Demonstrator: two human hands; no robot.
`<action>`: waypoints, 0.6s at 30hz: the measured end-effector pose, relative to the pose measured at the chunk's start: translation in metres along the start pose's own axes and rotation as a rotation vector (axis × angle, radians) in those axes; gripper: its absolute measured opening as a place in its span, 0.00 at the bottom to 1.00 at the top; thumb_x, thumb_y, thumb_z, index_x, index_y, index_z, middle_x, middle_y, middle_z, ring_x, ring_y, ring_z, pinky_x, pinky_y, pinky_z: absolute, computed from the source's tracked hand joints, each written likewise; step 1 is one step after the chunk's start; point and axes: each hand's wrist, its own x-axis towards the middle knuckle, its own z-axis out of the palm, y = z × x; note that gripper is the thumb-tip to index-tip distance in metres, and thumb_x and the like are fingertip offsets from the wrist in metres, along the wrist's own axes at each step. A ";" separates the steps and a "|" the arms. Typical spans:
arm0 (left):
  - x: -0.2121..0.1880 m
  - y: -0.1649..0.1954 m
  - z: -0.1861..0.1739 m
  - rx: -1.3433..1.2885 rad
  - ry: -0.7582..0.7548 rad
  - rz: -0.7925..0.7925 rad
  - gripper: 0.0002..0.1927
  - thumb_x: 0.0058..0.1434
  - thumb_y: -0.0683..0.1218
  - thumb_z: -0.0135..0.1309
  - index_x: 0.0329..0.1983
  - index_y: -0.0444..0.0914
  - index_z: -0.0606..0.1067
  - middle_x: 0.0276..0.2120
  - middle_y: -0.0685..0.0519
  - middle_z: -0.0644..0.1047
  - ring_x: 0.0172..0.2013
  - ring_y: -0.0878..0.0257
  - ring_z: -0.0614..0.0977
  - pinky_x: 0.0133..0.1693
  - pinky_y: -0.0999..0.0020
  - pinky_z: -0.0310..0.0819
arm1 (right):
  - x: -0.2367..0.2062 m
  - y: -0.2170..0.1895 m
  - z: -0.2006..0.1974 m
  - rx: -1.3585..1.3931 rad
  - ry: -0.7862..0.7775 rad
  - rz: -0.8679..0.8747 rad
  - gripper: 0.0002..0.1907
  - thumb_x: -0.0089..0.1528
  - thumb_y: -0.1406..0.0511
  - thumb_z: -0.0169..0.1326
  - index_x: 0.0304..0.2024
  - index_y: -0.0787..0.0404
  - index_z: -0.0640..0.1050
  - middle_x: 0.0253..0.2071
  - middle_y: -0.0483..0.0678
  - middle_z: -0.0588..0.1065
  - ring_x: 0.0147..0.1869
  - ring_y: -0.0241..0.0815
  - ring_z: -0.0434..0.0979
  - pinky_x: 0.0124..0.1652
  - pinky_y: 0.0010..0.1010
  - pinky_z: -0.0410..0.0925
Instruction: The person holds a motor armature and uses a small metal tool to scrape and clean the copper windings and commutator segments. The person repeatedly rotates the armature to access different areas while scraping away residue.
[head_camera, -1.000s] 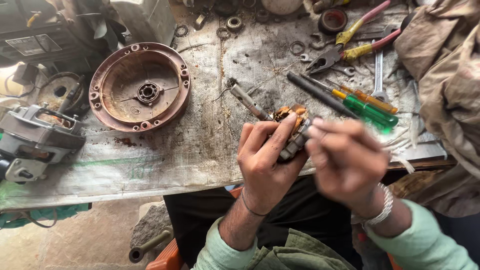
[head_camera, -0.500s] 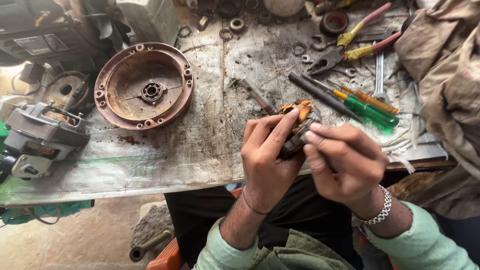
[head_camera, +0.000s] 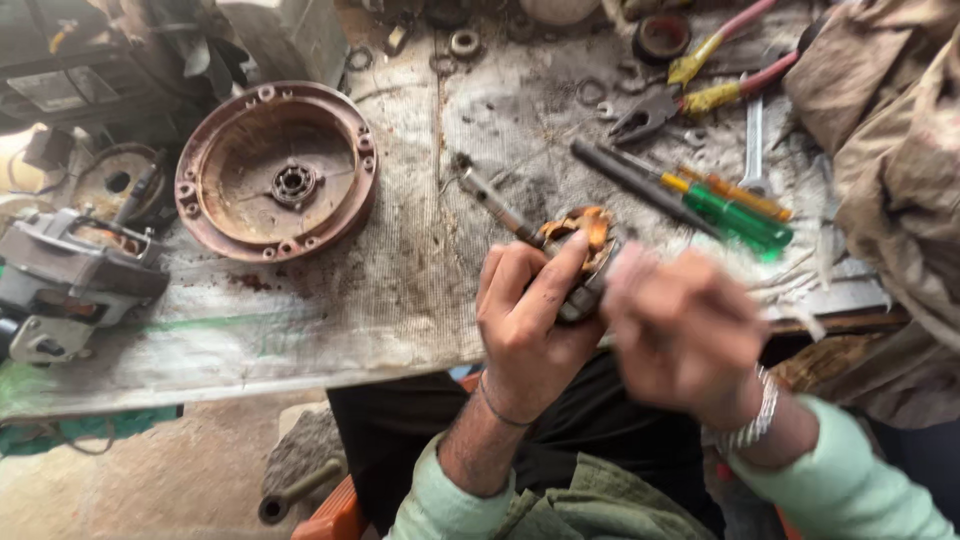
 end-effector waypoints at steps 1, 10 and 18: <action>0.002 -0.001 0.001 -0.008 0.006 -0.001 0.29 0.49 0.40 0.67 0.58 0.36 0.77 0.34 0.51 0.69 0.38 0.55 0.72 0.41 0.62 0.70 | 0.002 0.001 0.000 0.028 0.002 -0.068 0.07 0.58 0.75 0.62 0.39 0.70 0.81 0.38 0.54 0.77 0.33 0.46 0.77 0.34 0.35 0.70; 0.009 0.003 0.001 -0.017 -0.030 -0.046 0.26 0.52 0.41 0.65 0.57 0.35 0.78 0.34 0.52 0.69 0.37 0.56 0.72 0.42 0.61 0.70 | 0.008 -0.008 -0.003 0.097 -0.008 -0.079 0.07 0.59 0.75 0.63 0.41 0.69 0.81 0.40 0.54 0.79 0.30 0.41 0.76 0.30 0.30 0.68; 0.009 0.002 0.000 -0.030 -0.059 -0.053 0.27 0.51 0.39 0.61 0.58 0.35 0.77 0.34 0.51 0.69 0.38 0.54 0.72 0.40 0.62 0.69 | 0.001 -0.001 -0.001 -0.037 -0.001 -0.241 0.08 0.59 0.76 0.61 0.41 0.72 0.80 0.39 0.54 0.78 0.31 0.46 0.76 0.31 0.34 0.69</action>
